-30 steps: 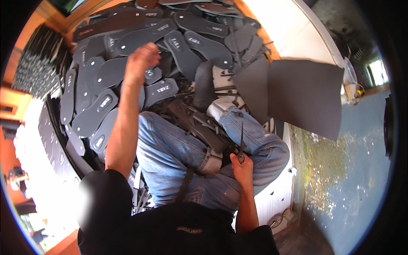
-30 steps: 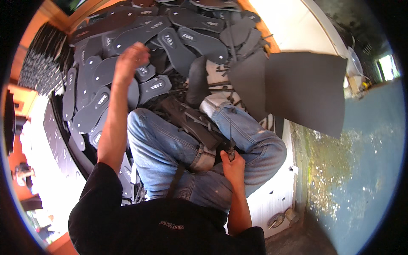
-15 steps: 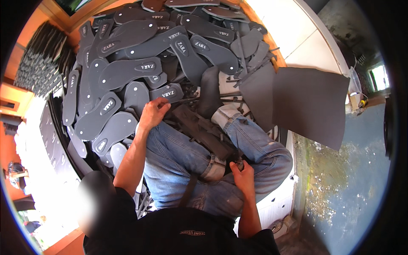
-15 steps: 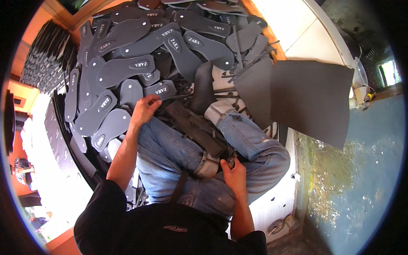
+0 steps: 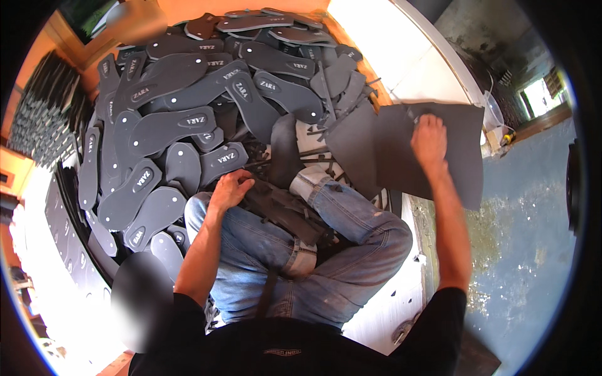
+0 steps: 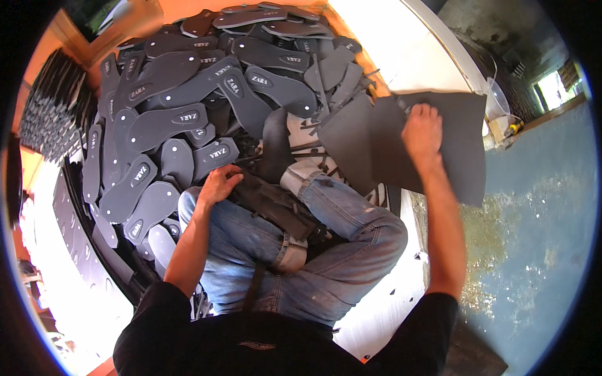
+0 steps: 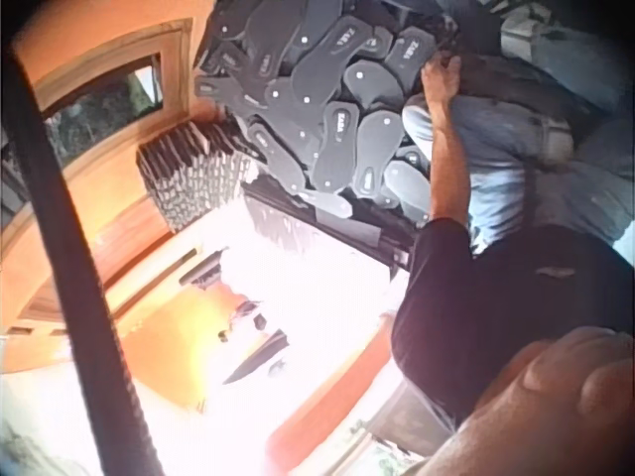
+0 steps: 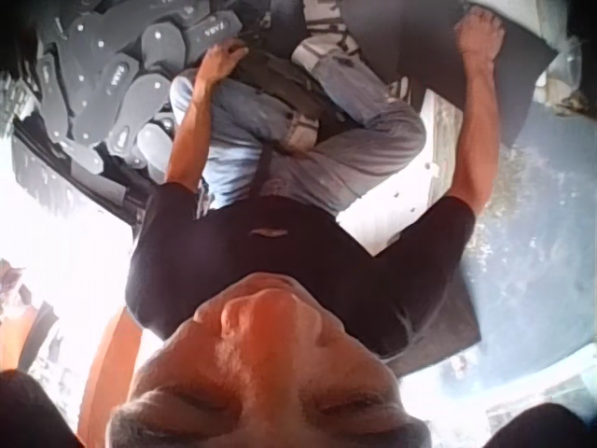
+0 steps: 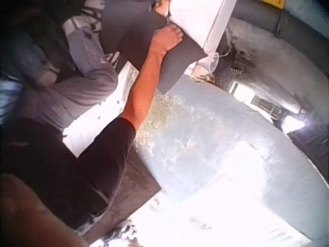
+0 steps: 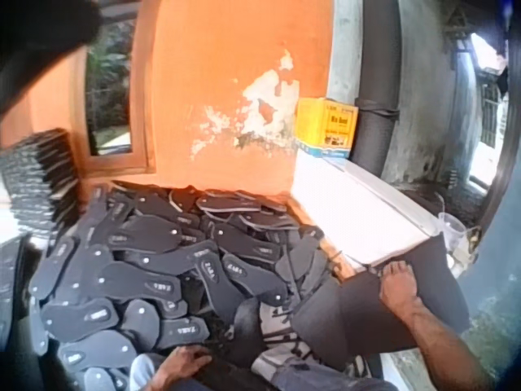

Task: The person uses a knife to cut along the outlines of shoe soles from a large sheet of black foam material, handling individual soles and the sheet to separate the components.

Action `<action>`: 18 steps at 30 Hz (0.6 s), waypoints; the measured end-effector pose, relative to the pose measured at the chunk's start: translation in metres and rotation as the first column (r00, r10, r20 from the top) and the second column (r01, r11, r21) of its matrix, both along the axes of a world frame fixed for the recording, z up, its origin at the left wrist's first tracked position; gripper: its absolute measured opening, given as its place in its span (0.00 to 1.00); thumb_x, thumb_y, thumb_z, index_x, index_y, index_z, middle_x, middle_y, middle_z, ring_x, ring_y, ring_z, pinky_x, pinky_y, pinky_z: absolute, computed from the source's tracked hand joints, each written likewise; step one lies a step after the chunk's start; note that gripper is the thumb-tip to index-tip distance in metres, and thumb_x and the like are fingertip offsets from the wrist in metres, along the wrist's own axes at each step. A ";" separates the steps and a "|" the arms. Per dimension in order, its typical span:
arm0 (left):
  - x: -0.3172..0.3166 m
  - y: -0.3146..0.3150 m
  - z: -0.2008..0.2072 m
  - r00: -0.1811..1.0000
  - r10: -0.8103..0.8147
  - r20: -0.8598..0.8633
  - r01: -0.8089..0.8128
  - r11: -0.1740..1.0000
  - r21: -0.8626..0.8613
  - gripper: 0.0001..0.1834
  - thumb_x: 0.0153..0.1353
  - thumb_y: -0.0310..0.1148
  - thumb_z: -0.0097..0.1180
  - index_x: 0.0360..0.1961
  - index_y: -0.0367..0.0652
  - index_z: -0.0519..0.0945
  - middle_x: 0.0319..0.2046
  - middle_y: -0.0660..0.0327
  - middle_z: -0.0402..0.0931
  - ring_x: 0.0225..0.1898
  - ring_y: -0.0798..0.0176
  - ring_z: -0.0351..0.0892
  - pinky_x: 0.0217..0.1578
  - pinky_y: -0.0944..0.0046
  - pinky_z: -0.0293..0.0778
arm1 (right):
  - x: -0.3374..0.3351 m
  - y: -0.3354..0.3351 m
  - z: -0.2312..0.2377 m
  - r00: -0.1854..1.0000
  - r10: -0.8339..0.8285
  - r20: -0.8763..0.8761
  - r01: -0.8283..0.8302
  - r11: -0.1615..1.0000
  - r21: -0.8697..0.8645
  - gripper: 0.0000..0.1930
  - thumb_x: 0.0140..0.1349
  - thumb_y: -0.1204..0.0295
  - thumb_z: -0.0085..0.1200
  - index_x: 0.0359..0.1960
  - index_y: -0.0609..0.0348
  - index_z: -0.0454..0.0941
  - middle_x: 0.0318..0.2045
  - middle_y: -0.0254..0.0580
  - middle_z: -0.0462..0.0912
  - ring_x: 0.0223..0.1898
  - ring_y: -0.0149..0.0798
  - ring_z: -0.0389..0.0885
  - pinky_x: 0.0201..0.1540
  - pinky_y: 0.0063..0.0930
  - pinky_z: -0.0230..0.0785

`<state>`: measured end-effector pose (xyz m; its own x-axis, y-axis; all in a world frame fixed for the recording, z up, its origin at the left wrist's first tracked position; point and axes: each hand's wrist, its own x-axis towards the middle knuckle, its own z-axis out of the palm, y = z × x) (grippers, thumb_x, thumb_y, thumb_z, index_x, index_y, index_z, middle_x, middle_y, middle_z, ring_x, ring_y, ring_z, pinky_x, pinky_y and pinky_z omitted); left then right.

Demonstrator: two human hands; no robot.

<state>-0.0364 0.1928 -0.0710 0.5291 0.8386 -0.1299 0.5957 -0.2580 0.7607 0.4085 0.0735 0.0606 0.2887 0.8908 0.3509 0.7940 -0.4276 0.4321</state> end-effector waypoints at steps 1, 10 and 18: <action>0.000 0.001 -0.005 1.000 -0.002 0.018 0.001 1.000 0.021 0.16 0.53 0.38 0.58 0.39 0.38 0.80 0.32 0.50 0.79 0.37 0.53 0.79 0.40 0.59 0.72 | 0.023 0.013 0.009 0.998 -0.011 0.061 0.014 0.999 -0.045 0.12 0.49 0.71 0.56 0.36 0.60 0.73 0.37 0.45 0.76 0.43 0.45 0.73 0.46 0.37 0.67; -0.005 0.002 -0.008 0.996 0.031 0.089 -0.029 0.999 -0.031 0.15 0.54 0.37 0.57 0.38 0.39 0.79 0.32 0.51 0.80 0.37 0.52 0.79 0.41 0.59 0.72 | 0.081 0.048 0.047 0.954 -0.295 -0.055 0.255 0.894 -0.368 0.14 0.55 0.67 0.54 0.41 0.58 0.74 0.42 0.48 0.79 0.48 0.48 0.75 0.51 0.39 0.67; -0.004 0.007 -0.019 0.996 0.015 0.085 -0.014 1.000 -0.013 0.13 0.53 0.35 0.56 0.37 0.39 0.79 0.31 0.52 0.81 0.36 0.53 0.80 0.40 0.59 0.73 | 0.050 0.023 0.106 0.858 -0.404 -0.316 0.187 0.820 -0.542 0.19 0.49 0.69 0.58 0.42 0.64 0.72 0.40 0.57 0.78 0.46 0.53 0.77 0.48 0.37 0.69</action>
